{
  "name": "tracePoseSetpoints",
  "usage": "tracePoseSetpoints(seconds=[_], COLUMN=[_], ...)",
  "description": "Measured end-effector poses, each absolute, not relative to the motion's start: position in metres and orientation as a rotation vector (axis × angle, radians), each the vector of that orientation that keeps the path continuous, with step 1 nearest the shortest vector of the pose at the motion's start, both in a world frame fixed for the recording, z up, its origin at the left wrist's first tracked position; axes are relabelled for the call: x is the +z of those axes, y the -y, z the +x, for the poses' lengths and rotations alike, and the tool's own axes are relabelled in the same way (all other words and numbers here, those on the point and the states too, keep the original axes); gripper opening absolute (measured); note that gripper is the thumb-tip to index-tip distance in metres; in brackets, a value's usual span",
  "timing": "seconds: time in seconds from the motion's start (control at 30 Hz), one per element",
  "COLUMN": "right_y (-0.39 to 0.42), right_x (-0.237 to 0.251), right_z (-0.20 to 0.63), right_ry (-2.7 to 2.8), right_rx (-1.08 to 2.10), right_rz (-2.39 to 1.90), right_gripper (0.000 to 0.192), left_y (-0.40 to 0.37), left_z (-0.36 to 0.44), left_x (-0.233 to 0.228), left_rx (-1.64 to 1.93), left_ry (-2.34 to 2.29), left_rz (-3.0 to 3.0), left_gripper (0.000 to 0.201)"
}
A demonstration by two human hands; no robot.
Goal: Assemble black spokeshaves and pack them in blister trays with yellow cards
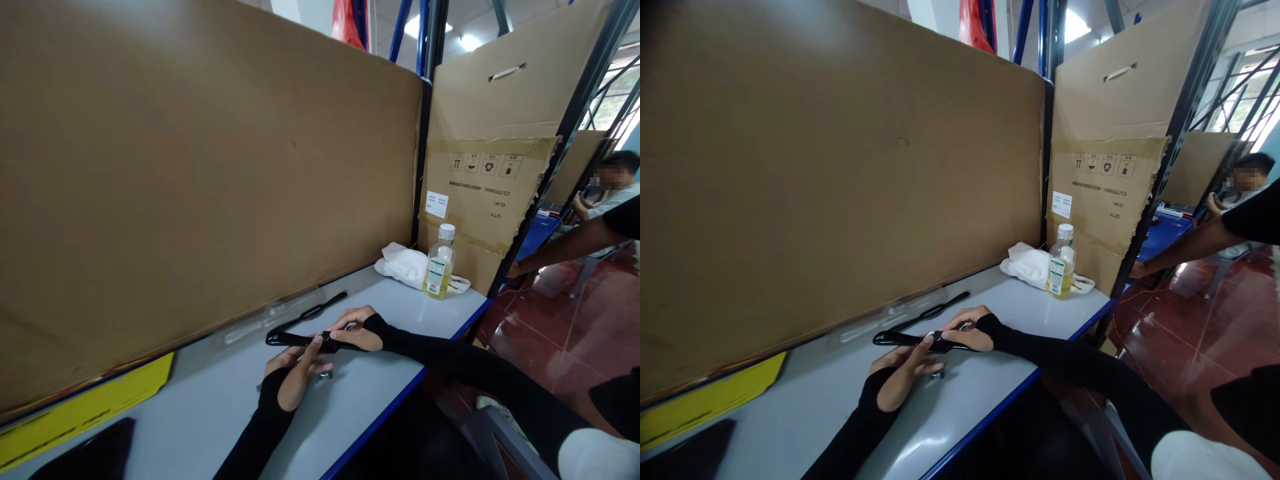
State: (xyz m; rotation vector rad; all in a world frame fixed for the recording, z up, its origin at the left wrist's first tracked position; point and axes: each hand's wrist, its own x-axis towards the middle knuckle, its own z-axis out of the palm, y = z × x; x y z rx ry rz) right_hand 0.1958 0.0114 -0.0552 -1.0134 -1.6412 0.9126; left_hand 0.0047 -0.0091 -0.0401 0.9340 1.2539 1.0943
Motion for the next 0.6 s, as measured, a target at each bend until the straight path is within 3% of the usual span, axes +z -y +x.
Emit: tracePoseSetpoints(seconds=[0.2, 0.6], right_y=[-0.010, -0.006], right_x=[-0.052, -0.044], right_z=[0.194, 0.194], right_ry=[1.603, 1.570], right_rx=[1.024, 1.055], right_rz=[-0.904, -0.882], right_gripper=[0.036, 0.037], left_y=[0.011, 0.019], left_z=[0.003, 0.005], left_x=[-0.042, -0.038], left_rx=[1.114, 1.142], left_ry=[-1.311, -1.455], left_rz=[1.099, 1.300], left_gripper=[0.057, 0.044])
